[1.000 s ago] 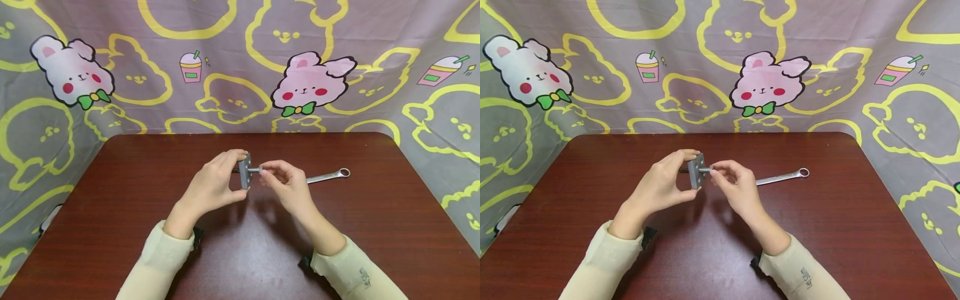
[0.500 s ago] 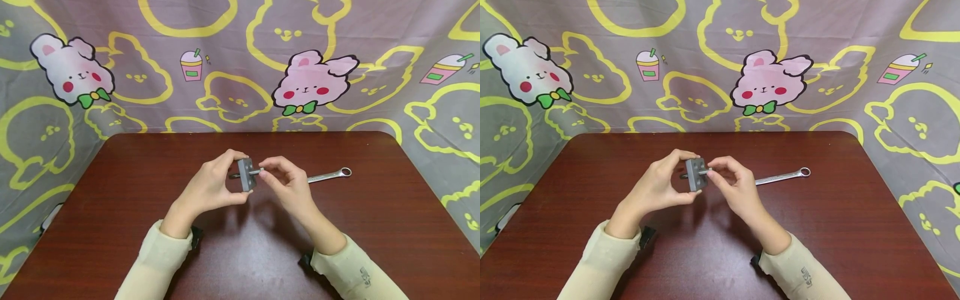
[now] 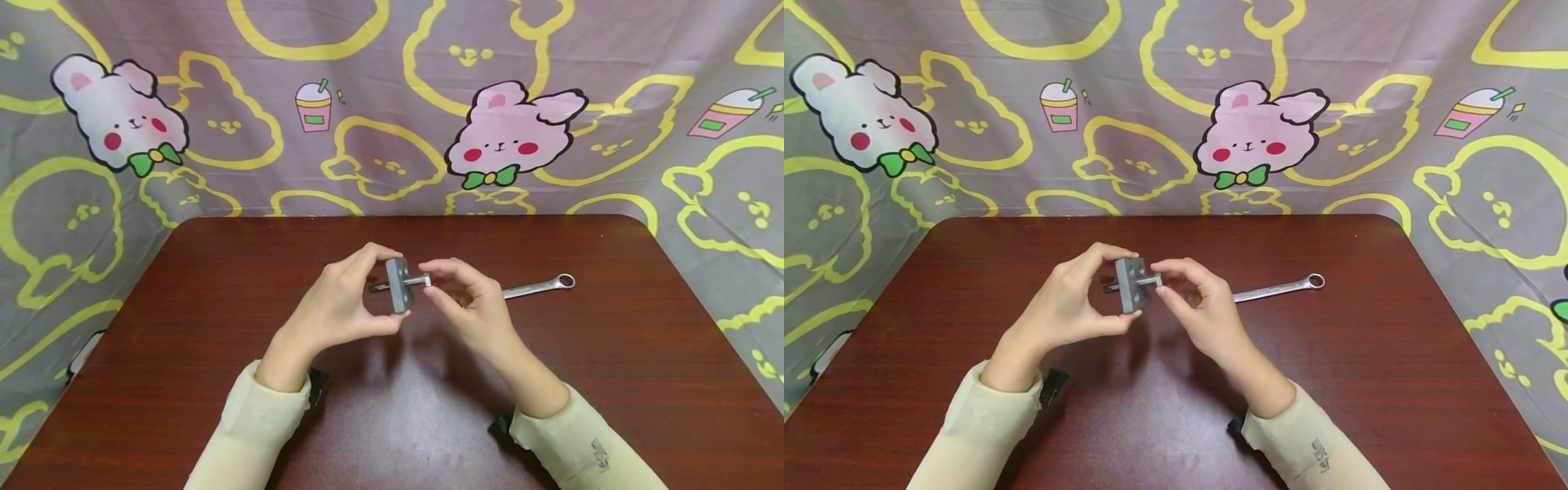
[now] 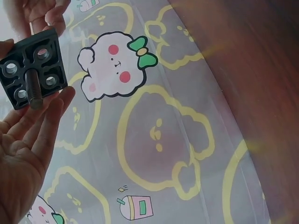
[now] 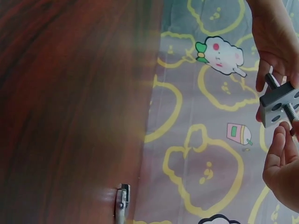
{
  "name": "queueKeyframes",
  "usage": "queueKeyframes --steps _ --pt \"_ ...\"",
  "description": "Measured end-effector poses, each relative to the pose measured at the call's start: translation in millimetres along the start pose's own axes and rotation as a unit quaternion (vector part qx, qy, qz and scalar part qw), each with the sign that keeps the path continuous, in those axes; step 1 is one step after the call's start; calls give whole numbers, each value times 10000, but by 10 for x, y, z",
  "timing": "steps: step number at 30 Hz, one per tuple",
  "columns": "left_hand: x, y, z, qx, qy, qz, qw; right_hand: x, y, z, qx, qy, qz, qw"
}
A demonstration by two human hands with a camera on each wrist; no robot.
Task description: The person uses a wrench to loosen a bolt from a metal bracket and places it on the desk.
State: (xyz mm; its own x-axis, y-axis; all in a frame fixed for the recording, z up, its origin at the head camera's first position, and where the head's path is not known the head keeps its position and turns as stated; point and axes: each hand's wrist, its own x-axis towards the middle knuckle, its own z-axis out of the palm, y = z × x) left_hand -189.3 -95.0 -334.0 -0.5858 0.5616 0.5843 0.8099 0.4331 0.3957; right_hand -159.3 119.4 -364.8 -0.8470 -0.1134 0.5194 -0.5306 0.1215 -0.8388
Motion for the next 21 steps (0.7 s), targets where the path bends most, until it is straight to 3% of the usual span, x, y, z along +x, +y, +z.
queueKeyframes --steps 13,16,21 --pt "14 -13 20 244 -122 -30 9996 6 30 -49 394 -400 -312 9979" --pt "13 -19 19 252 -134 27 9996 5 19 -54 413 -341 -126 9985" --pt "10 -21 24 351 -90 212 9991 21 4 -54 289 10 576 9979"
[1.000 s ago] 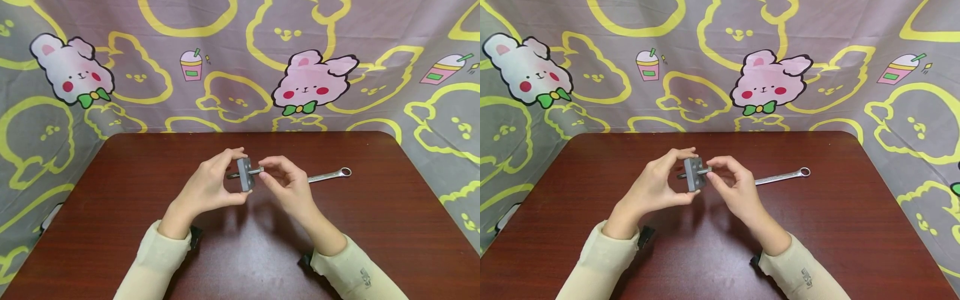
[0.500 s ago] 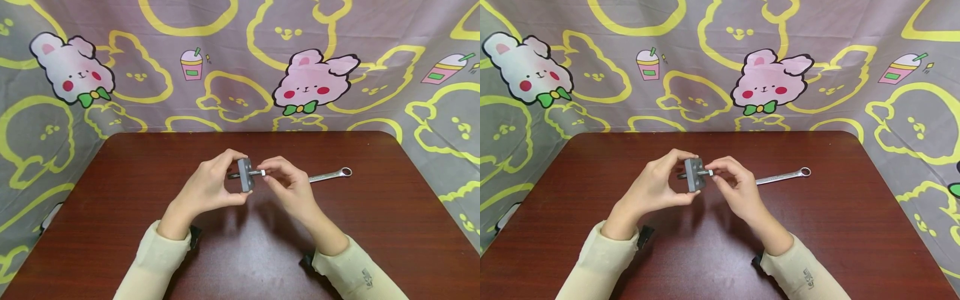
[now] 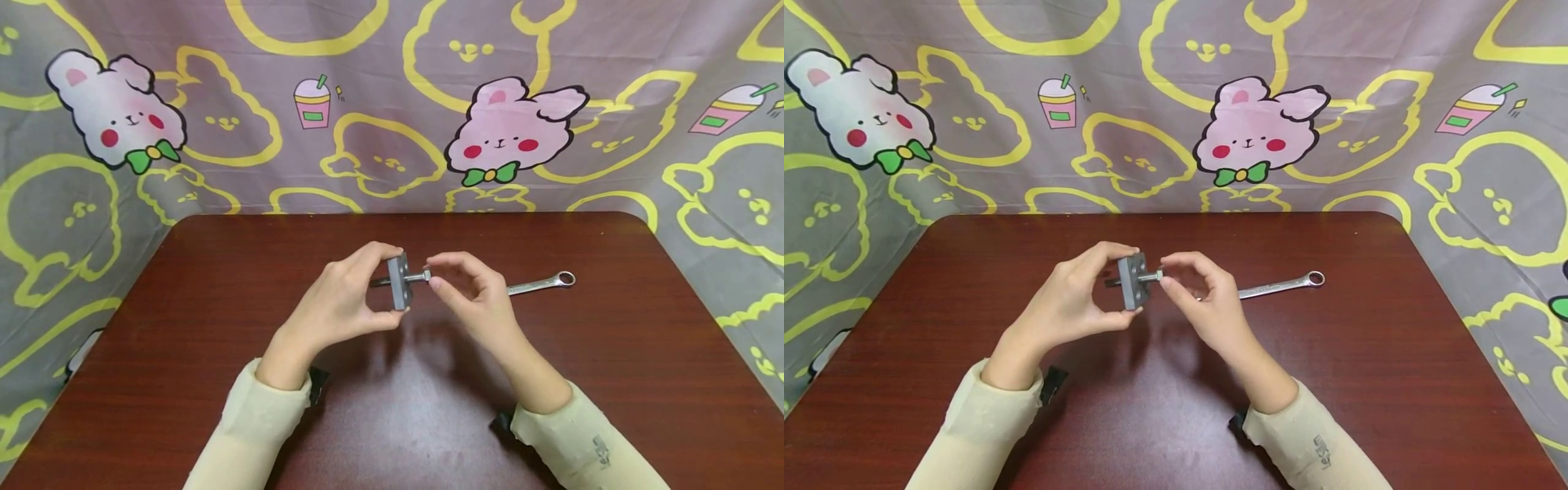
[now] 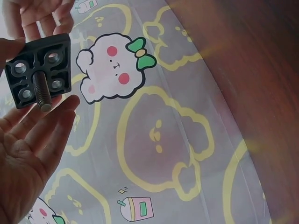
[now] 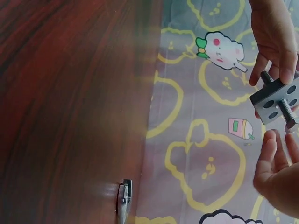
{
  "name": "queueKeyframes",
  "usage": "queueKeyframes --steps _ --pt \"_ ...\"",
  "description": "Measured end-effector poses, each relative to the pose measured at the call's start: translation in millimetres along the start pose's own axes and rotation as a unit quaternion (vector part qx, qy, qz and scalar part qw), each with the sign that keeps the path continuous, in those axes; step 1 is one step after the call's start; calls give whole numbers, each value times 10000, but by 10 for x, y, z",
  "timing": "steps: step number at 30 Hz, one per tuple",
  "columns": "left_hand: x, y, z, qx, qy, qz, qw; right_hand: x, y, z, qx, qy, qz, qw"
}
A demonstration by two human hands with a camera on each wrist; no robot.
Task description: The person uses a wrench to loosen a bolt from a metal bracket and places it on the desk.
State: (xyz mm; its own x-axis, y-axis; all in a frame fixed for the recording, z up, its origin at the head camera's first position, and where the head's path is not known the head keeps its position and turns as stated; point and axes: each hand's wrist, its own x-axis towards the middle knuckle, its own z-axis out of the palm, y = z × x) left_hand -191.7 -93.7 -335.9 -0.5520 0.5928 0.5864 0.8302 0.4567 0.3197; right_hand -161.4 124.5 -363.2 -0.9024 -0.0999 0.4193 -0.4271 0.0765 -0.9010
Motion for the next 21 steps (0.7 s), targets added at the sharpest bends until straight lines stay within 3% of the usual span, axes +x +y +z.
queueKeyframes --steps 7,16,21 --pt "4 21 22 115 88 158 9998 37 9 26 -193 118 601 9979" --pt "5 19 23 139 77 151 9998 40 -14 60 -113 56 527 9985" --pt "8 20 15 146 58 111 9998 19 -26 62 -99 4 291 9995"
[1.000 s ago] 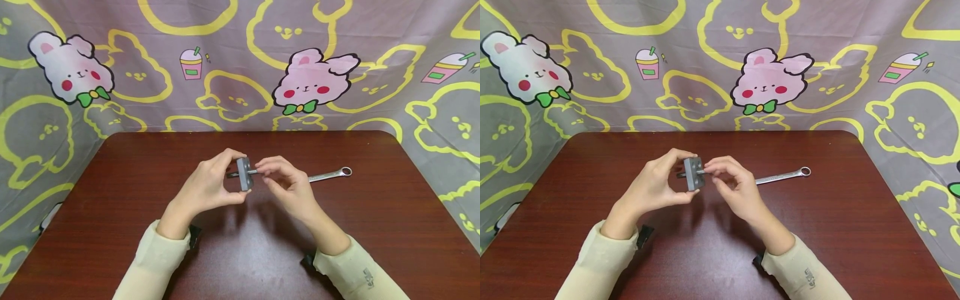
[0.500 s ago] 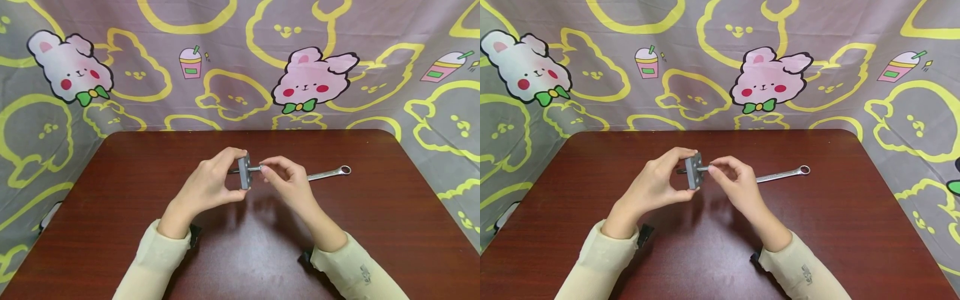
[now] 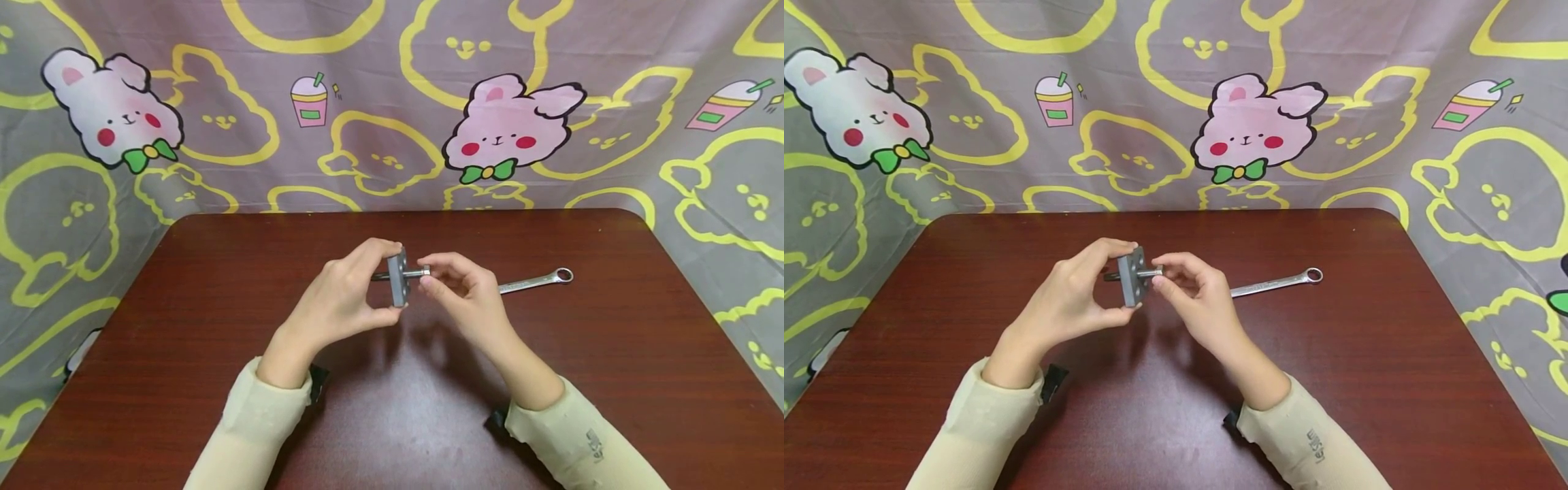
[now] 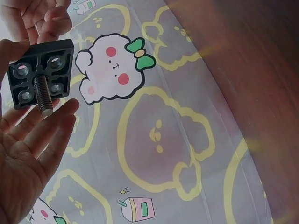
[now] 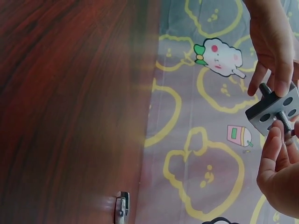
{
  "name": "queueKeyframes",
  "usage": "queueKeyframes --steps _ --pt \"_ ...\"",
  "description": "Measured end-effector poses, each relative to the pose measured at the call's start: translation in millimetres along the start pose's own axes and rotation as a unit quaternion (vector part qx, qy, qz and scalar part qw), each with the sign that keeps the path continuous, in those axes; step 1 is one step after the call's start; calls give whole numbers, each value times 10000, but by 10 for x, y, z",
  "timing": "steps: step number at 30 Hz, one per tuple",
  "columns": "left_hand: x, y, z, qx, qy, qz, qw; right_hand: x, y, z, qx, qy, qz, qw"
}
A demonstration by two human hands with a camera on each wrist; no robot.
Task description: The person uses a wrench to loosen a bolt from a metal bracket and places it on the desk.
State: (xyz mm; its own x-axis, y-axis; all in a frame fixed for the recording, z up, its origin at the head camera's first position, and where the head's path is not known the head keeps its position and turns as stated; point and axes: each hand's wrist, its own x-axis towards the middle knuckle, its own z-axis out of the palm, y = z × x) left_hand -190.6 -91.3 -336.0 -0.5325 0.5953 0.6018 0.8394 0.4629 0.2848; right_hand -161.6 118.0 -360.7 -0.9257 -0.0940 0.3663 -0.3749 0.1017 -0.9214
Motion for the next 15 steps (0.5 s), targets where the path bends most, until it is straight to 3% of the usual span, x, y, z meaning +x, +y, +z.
queueKeyframes --steps 9,15 --pt "8 -7 -8 -21 -13 -42 10000 -3 31 -4 -160 17 -671 9976" --pt "4 -6 1 -25 -68 -72 9999 14 46 -10 -116 -59 -855 9963"
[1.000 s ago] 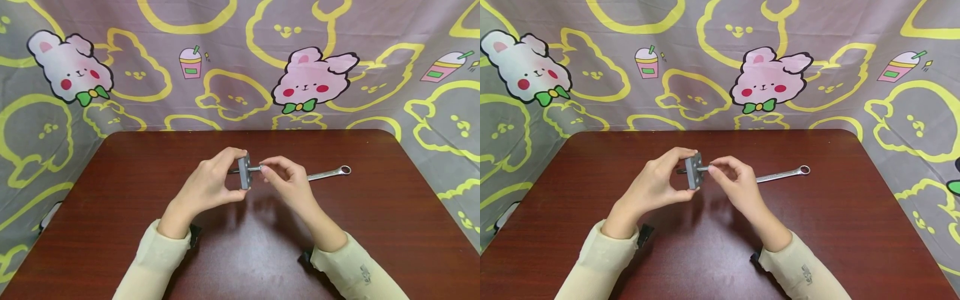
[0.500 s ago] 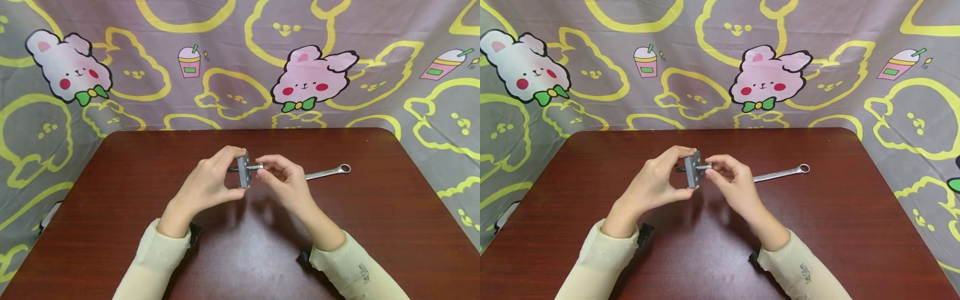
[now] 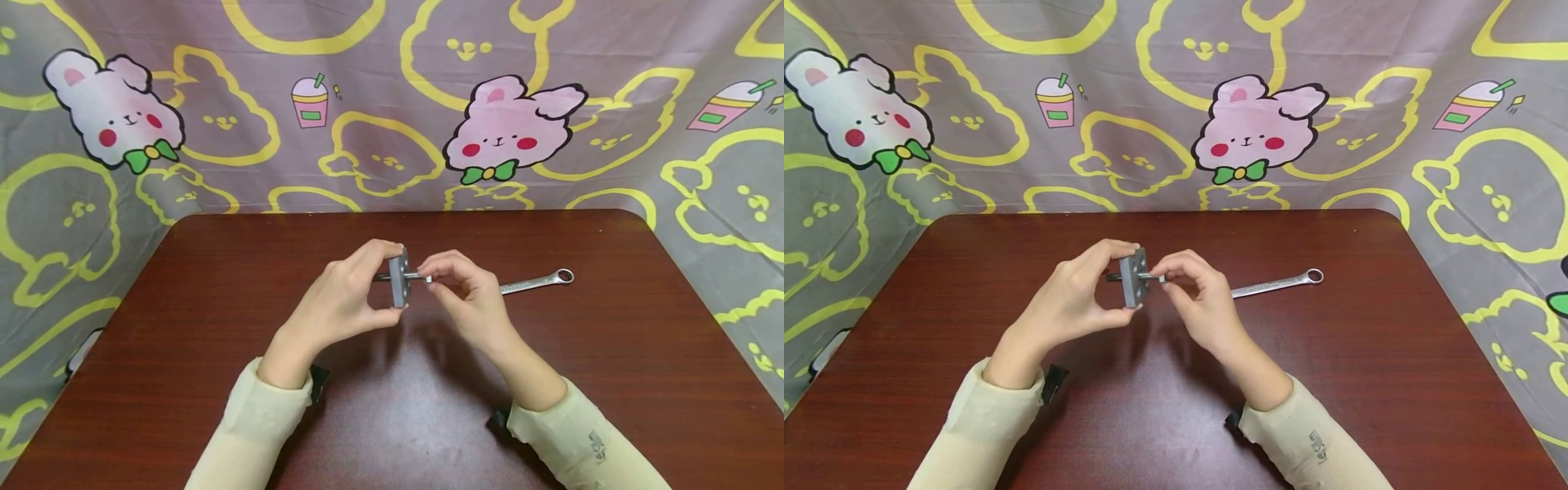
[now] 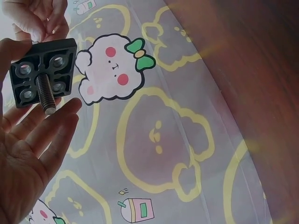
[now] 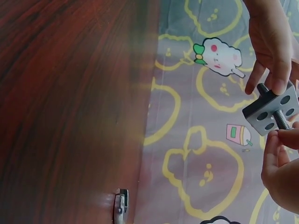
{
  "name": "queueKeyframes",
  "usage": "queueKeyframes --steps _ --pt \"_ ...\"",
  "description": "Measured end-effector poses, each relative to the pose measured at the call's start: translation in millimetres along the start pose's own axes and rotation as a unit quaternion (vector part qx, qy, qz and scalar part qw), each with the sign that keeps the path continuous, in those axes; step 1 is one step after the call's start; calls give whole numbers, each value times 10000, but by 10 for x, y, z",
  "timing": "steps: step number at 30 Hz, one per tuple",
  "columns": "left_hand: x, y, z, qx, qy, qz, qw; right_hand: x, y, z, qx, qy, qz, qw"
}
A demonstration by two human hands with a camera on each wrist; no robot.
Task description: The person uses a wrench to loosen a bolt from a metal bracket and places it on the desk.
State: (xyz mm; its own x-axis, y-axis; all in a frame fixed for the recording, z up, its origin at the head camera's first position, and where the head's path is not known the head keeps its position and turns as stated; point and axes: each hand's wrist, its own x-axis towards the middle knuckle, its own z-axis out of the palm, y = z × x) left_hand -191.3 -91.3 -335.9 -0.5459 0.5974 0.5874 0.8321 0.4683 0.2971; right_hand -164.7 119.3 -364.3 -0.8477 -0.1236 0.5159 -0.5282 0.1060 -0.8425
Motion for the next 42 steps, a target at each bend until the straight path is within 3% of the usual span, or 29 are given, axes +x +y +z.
queueKeyframes --steps 5,14,19,25,33,42 --pt "-7 -19 9 42 16 -8 10000 -8 -12 -28 103 -165 191 9996" --pt "-6 -34 4 2 70 42 10000 51 -18 -38 66 197 1354 9906" --pt "-6 -38 2 44 79 78 9999 73 -15 -13 124 214 1472 9888" --pt "-14 -55 1 41 57 57 10000 70 -34 3 157 85 1378 9903" --pt "-18 -61 -6 -125 27 13 9999 30 -54 6 -185 1 945 9954" --pt "-9 -47 -12 -134 -61 -66 9999 12 -21 12 147 -20 296 9995"
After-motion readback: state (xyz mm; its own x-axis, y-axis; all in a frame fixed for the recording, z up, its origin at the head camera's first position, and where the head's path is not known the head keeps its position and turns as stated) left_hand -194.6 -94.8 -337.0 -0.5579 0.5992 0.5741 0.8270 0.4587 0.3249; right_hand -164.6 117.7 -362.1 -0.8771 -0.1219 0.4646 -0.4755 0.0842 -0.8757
